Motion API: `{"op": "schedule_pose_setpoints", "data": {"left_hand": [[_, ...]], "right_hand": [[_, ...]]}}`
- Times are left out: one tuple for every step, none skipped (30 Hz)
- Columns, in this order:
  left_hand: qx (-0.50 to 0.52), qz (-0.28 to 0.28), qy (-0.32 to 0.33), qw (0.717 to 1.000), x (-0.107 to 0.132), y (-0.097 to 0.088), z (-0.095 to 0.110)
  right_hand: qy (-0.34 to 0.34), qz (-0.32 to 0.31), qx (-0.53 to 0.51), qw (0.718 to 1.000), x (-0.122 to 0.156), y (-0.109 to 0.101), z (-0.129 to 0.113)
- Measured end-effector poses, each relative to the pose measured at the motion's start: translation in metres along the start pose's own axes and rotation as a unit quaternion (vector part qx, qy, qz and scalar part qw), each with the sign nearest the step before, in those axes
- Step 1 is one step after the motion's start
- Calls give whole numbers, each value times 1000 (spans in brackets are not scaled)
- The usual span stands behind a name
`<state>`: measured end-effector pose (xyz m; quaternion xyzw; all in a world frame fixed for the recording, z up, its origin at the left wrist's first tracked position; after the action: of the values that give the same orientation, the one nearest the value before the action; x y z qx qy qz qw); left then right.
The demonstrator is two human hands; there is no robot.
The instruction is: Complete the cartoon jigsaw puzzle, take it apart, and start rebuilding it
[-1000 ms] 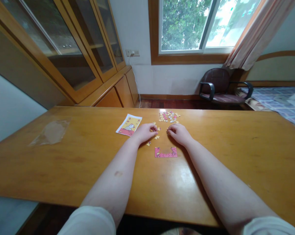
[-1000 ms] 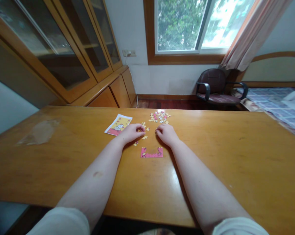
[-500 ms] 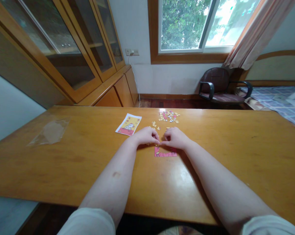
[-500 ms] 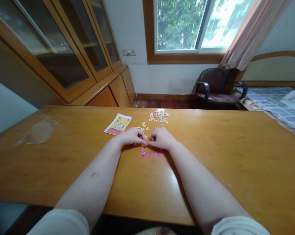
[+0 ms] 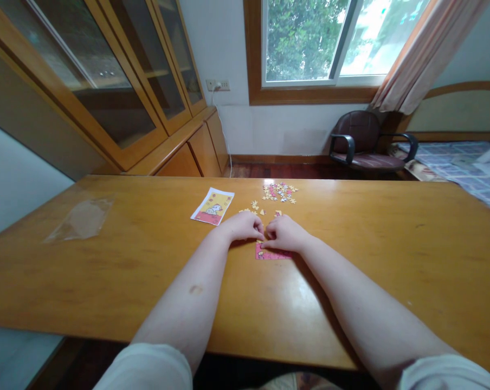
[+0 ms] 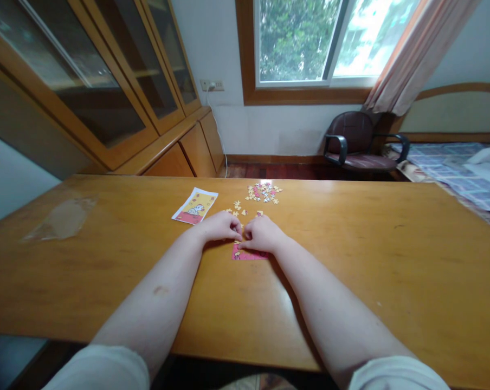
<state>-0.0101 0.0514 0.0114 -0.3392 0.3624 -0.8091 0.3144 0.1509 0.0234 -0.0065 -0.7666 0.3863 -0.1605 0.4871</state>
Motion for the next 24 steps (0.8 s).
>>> {"op": "schedule_pose_setpoints", "data": {"left_hand": [[-9,5,6,1000,0,0,0],[-17,9,11,1000,0,0,0],[-23,12,15,1000,0,-1,0],[-27,13,17,999,0,-1,0],[-29,14,19,999,0,-1,0],[-29,14,19,999,0,-1,0],[-28,15,19,999,0,-1,0],[-27,15,17,999,0,-1,0],[-28,16,16,999,0,-1,0],[-32,17,15,999,1,-2,0],[-39,18,15,999,1,-2,1],[-46,19,15,999,1,-2,1],[-55,22,15,998,1,-2,1],[-62,23,15,998,2,-2,2],[-68,25,16,997,2,-2,2],[-71,27,17,997,2,-2,2],[-75,28,19,997,2,-2,2],[-76,29,23,996,2,-1,3],[-73,30,26,997,2,-1,3],[-65,31,28,997,2,-1,3],[-57,40,26,997,2,-1,2],[-53,59,18,997,2,-3,1],[-53,90,1,995,2,-6,-1],[-58,130,-27,989,3,-9,-4]], "right_hand": [[-1,0,0,1000,0,1,0],[-1,-1,0,1000,0,1,0],[-1,-3,0,1000,0,1,0],[0,-4,-1,1000,0,2,0],[1,-4,-3,1000,0,2,0],[1,-5,-5,1000,0,1,-1],[2,-4,-8,1000,0,1,-1],[3,-4,-12,1000,0,1,-1],[5,-4,-15,1000,0,0,-2],[9,-4,-17,1000,0,0,-2],[12,-4,-20,1000,0,-1,-2],[16,-4,-21,1000,0,-1,-2],[18,-4,-22,1000,0,-1,-2],[19,-3,-22,1000,0,-1,-2],[19,-2,-22,1000,0,-1,-2],[18,-2,-22,1000,0,-1,-1],[16,-2,-21,1000,0,0,-1],[14,-2,-20,1000,0,0,-1],[10,-2,-21,1000,0,0,-1],[5,-2,-22,1000,0,0,-1],[0,-3,-26,1000,0,0,-1],[-3,-3,-33,999,0,0,0],[-4,0,-41,999,0,0,1],[0,7,-49,999,1,-1,3]]}}
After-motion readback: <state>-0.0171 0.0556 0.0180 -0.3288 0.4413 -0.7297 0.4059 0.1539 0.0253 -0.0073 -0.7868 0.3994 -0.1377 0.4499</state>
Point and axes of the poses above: each hand's wrist, its own x-axis away from the middle knuckle, its own y-axis out of the palm, z = x × y, the point moved 2 cm from there along -x, towards the middle knuckle, and after that the axes turned 6 degrees about -x, right-handed, at the moved point
